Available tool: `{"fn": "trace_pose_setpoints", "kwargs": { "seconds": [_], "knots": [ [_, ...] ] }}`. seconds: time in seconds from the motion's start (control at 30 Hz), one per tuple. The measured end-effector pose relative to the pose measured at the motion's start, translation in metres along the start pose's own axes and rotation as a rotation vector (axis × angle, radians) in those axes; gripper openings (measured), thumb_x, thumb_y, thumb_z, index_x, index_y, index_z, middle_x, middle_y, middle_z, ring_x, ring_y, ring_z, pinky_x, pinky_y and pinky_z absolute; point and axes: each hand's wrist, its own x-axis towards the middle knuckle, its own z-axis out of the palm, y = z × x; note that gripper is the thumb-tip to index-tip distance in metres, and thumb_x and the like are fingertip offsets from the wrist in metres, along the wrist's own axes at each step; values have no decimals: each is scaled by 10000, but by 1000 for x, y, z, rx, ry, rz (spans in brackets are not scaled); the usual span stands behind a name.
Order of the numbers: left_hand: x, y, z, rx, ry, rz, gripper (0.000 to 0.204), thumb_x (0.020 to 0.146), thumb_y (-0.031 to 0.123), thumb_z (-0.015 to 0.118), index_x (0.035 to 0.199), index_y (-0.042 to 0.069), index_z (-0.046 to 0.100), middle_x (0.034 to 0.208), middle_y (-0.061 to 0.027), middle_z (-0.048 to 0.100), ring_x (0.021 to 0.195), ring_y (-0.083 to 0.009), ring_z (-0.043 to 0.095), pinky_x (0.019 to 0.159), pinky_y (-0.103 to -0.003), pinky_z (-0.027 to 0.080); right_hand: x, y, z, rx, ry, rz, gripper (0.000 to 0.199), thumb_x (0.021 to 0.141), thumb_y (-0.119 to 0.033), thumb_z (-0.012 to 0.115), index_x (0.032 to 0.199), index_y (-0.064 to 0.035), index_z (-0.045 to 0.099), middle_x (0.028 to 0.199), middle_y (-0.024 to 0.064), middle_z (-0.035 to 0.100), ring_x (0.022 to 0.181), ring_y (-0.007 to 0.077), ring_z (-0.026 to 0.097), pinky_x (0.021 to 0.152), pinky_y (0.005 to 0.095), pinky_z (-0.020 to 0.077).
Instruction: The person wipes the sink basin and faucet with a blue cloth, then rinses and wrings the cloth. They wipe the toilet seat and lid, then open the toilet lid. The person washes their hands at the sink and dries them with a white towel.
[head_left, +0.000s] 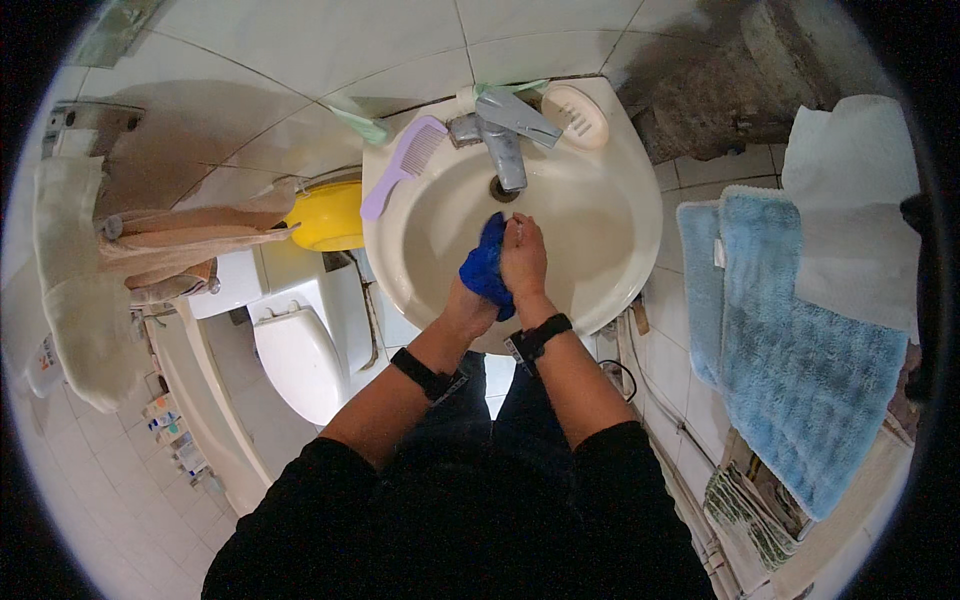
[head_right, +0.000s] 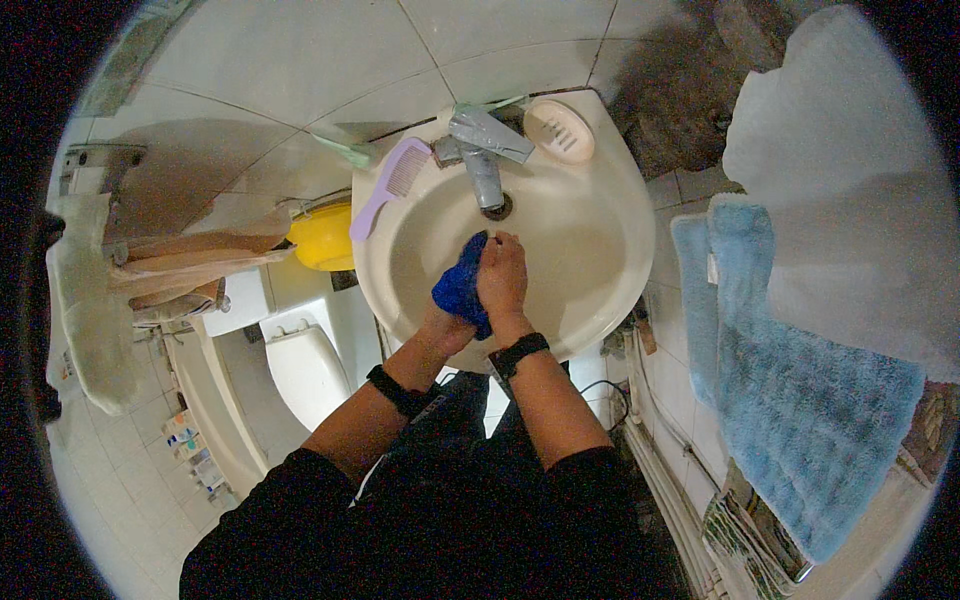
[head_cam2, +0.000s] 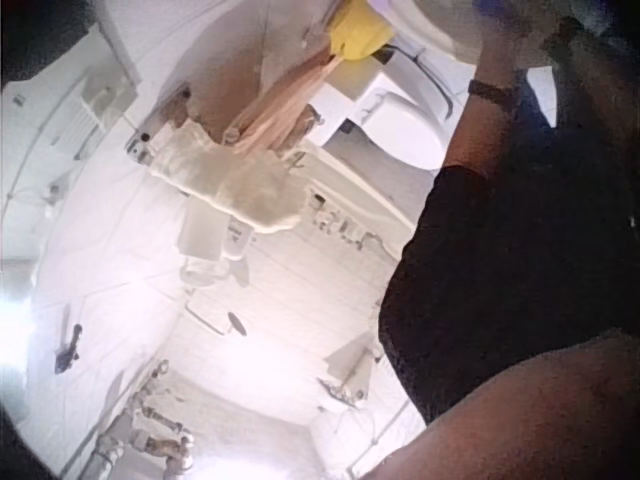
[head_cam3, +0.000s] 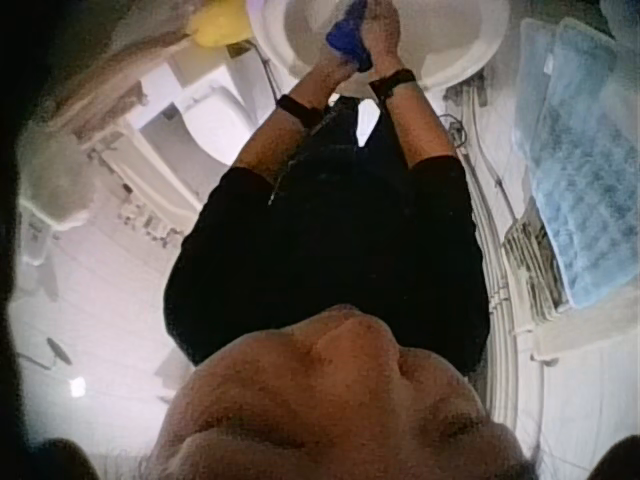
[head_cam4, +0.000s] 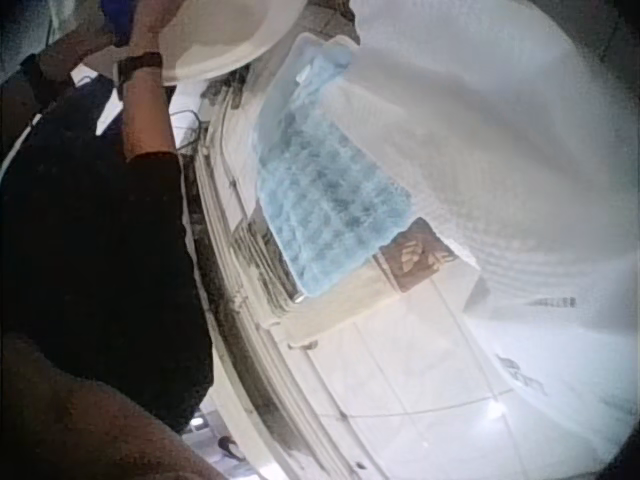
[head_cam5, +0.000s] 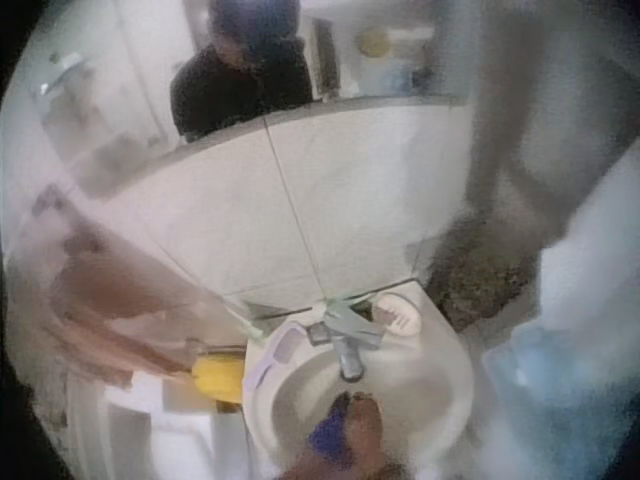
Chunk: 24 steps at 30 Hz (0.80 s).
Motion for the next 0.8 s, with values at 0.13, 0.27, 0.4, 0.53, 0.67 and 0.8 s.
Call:
{"fn": "trace_pose_setpoints", "kwargs": {
  "seconds": [0.13,0.27,0.4,0.53,0.67,0.8],
  "knots": [
    [-1,-3,2,-102,38,108,407,922,335,390,1243,88,429,1213,-72,497,1118,-216,469,945,-331,386,-11,-7,6,-3,14,-203,360,844,-213,526,1116,20,484,1156,235,492,1110,378,443,946,414,357],
    [-6,-4,0,-124,57,-30,355,911,275,418,1216,95,445,1187,-100,513,1057,-244,516,903,-349,441,20,25,4,-4,324,-123,319,850,-241,562,1074,-18,524,1047,163,563,964,323,537,854,396,415],
    [-5,4,4,84,118,87,331,904,301,419,1141,85,504,1068,-84,582,940,-220,580,718,-321,513,57,64,-25,1018,-36,507,313,847,-267,582,1043,-27,535,994,106,571,906,216,558,828,319,441],
    [1,17,10,104,164,45,338,898,299,437,1140,73,504,1032,-95,592,908,-217,588,622,-320,518,73,65,-68,1259,83,552,312,852,-256,579,1049,-20,530,909,69,571,848,162,552,795,292,465],
    [5,24,9,130,111,27,377,908,282,421,1197,43,453,1089,-126,569,913,-245,591,630,-322,530,124,52,-92,1124,26,161,321,858,-271,529,1052,-15,512,858,80,582,783,210,571,718,339,459],
    [4,25,8,128,59,42,408,916,288,404,1233,31,425,1100,-135,564,907,-252,597,614,-322,538,201,36,-106,606,24,208,325,851,-220,497,1077,14,497,932,105,587,848,220,566,758,336,447]
  ]
}}
